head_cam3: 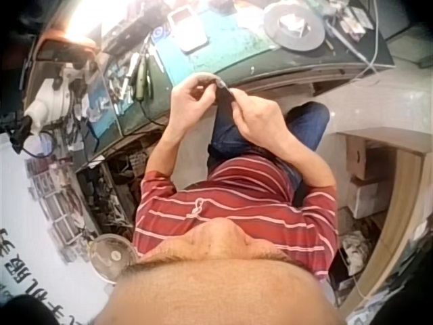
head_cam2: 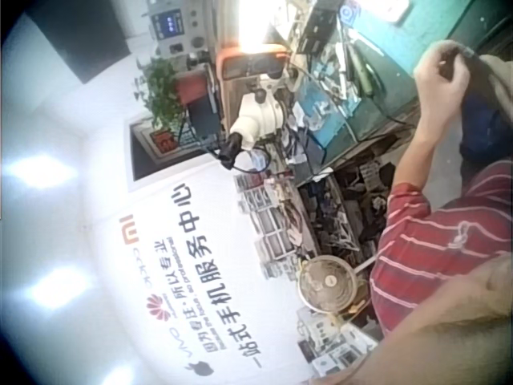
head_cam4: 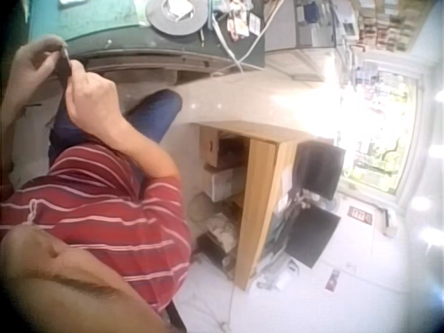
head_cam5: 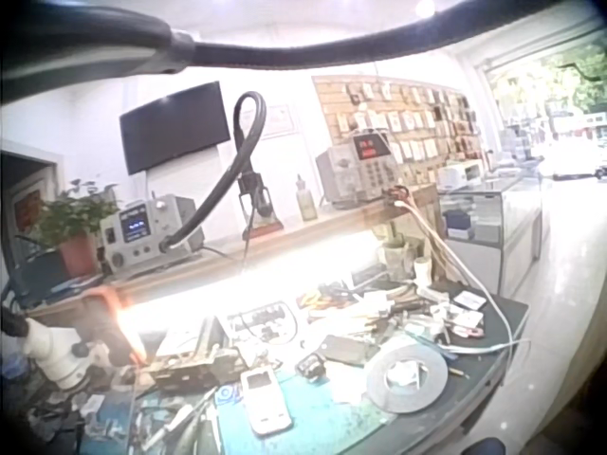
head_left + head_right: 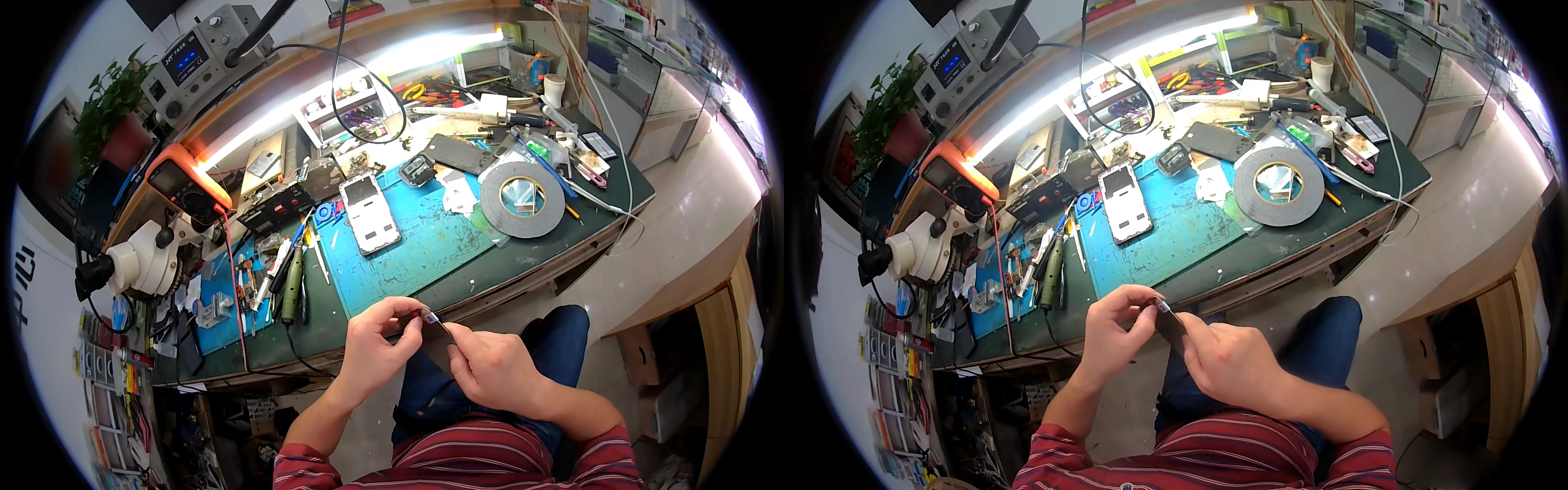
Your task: The person uses a soldering iron to work on the internal components of a disassembled smartphone, then wipes the device with a cloth and applies adhesive tape to the edges of the screen assembly. The person handles the phone chassis, screen, and tools throughout the process.
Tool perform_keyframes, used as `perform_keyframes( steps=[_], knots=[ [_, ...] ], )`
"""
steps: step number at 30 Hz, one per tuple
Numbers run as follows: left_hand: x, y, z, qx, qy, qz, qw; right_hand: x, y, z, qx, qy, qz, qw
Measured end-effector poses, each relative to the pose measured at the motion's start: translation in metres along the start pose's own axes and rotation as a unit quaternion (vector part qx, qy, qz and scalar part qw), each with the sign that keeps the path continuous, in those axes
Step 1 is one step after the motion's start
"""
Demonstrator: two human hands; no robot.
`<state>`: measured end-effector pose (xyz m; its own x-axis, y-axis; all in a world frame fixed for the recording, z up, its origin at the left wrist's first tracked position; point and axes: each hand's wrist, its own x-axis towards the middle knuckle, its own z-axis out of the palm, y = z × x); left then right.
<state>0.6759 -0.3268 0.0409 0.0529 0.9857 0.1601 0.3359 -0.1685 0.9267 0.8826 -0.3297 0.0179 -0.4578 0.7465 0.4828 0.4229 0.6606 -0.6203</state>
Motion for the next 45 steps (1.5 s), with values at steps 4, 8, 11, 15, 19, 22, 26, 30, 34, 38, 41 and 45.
perform_keyframes(
  steps=[4,8,11,15,19,22,26,30,34,38,41,45],
  knots=[
    [0.000,-0.008,0.002,0.003,0.017,0.001,1.000,-0.002,-0.002,0.004,-0.010,0.005,-0.001,1.000],
    [0.000,-0.009,0.005,0.013,0.030,0.013,0.999,-0.001,-0.006,0.004,-0.031,0.007,0.009,0.999],
    [0.001,-0.007,0.011,0.015,0.063,0.047,0.997,0.001,-0.008,0.001,-0.029,0.000,0.028,0.999],
    [0.002,-0.009,0.013,0.041,0.075,0.072,0.994,0.002,-0.009,0.001,-0.035,0.005,0.025,0.999],
    [0.002,-0.012,0.009,0.046,0.055,0.066,0.995,0.002,-0.009,0.003,-0.044,0.012,0.020,0.999],
    [0.002,-0.016,0.007,0.045,0.077,0.067,0.994,0.001,-0.006,0.001,-0.029,0.030,0.035,0.998],
    [-0.001,-0.023,0.000,-0.010,0.151,0.060,0.987,-0.008,0.006,-0.020,0.031,0.052,0.139,0.988],
    [-0.011,-0.025,0.009,0.088,-0.001,0.068,0.994,-0.015,0.028,-0.030,0.430,0.125,0.270,0.852],
    [-0.007,-0.023,0.036,0.116,-0.031,0.135,0.984,-0.012,0.039,-0.034,0.632,0.086,0.331,0.695],
    [-0.004,-0.008,0.036,0.009,-0.064,0.026,0.998,-0.014,0.038,-0.030,0.631,0.063,0.368,0.680],
    [0.005,-0.009,0.033,0.057,-0.084,0.130,0.986,-0.016,0.038,-0.026,0.615,0.059,0.364,0.697],
    [0.010,-0.013,0.030,-0.038,-0.093,0.116,0.988,-0.016,0.041,-0.020,0.611,0.054,0.344,0.711]
  ],
)
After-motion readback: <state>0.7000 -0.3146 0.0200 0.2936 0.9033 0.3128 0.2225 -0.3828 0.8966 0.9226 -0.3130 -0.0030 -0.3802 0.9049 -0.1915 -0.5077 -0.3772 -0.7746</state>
